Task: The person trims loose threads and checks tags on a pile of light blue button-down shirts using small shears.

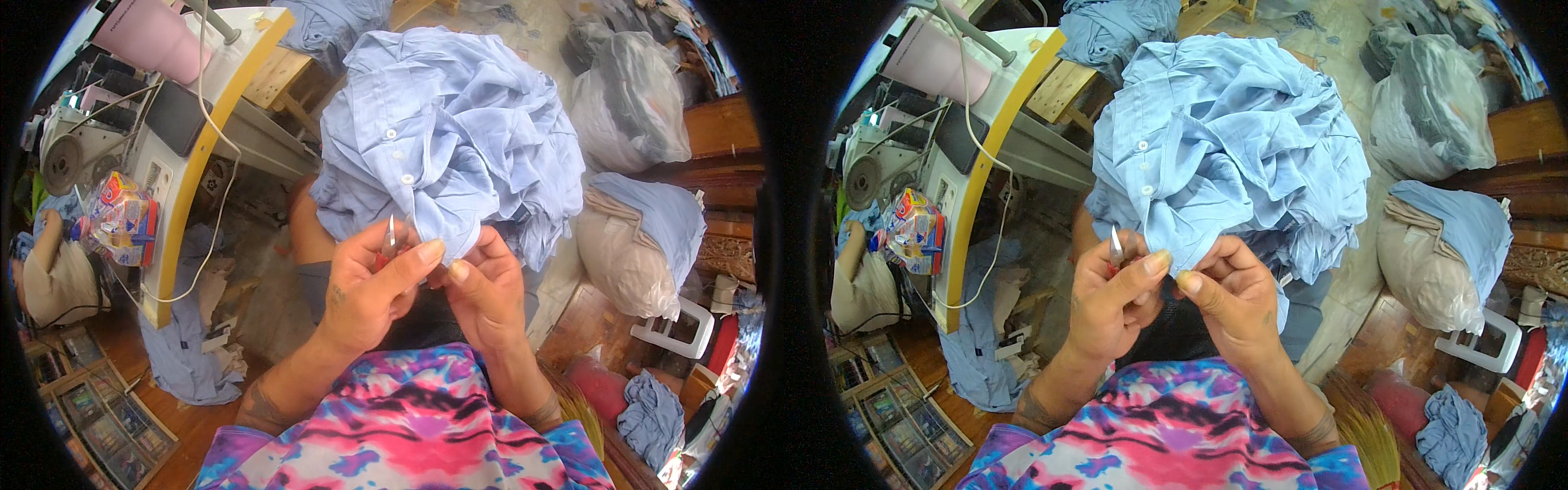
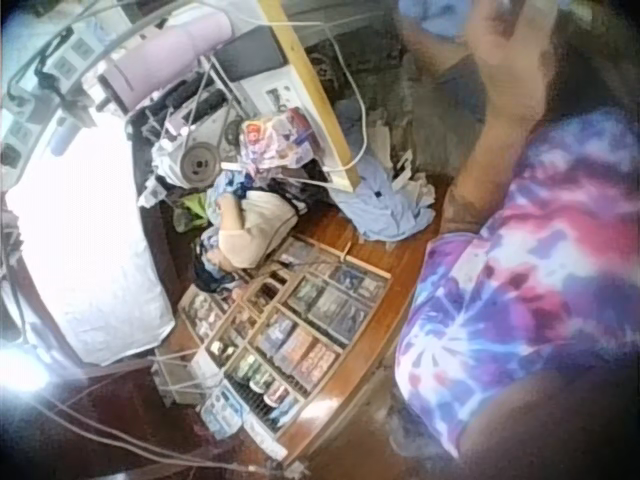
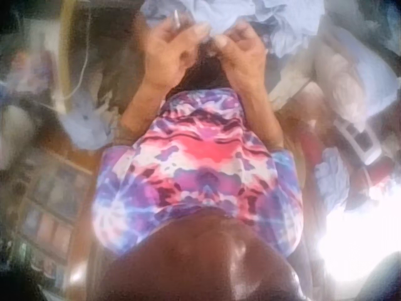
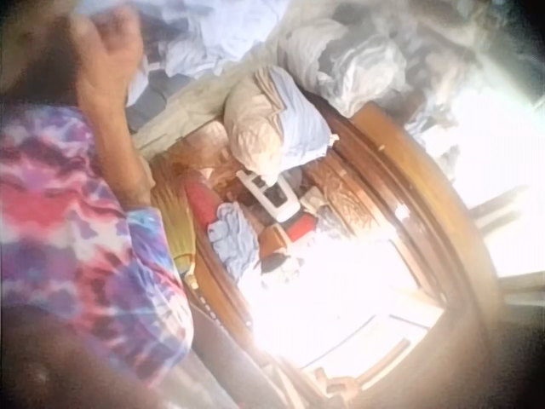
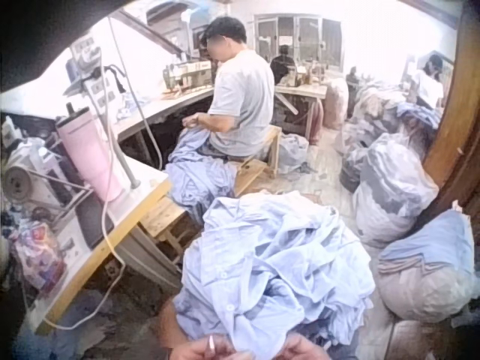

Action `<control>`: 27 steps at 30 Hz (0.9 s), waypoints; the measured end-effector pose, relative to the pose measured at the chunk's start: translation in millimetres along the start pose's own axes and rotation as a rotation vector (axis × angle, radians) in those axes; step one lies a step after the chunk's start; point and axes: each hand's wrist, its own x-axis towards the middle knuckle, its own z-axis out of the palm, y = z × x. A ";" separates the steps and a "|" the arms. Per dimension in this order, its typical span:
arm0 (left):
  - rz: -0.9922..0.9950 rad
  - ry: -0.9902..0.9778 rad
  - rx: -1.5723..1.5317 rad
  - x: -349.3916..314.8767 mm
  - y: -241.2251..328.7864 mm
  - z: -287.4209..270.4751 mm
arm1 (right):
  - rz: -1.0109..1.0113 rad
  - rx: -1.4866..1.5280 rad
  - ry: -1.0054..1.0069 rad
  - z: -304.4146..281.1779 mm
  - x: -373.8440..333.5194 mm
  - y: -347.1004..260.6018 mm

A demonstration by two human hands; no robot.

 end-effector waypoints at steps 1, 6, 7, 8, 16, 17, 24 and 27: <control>-0.081 -0.020 -0.121 -0.4 -1.1 0.4 | -0.014 0.035 -0.032 -1.8 3.7 1.1; -0.360 -0.073 -0.380 -5.8 1.0 -1.1 | -0.083 0.029 -0.064 -5.0 11.1 4.3; -0.303 -0.095 -0.282 -9.0 2.8 -2.5 | -0.092 -0.009 -0.073 -8.4 11.2 2.9; -0.247 -0.117 -0.184 -13.3 5.5 -3.7 | -0.102 -0.046 -0.082 -11.3 11.3 0.8; -0.174 -0.244 0.326 -36.1 32.9 2.8 | -0.171 -0.196 -0.194 -16.4 16.6 -15.2; -0.176 -0.246 0.337 -35.8 33.2 2.0 | -0.168 -0.192 -0.197 -15.8 16.5 -16.0; -0.197 -0.250 0.337 -33.9 32.8 0.1 | -0.189 -0.192 -0.239 -19.7 19.3 -15.8; -0.191 -0.240 0.312 -35.4 31.4 -1.7 | -0.188 -0.217 -0.253 -17.8 20.3 -17.5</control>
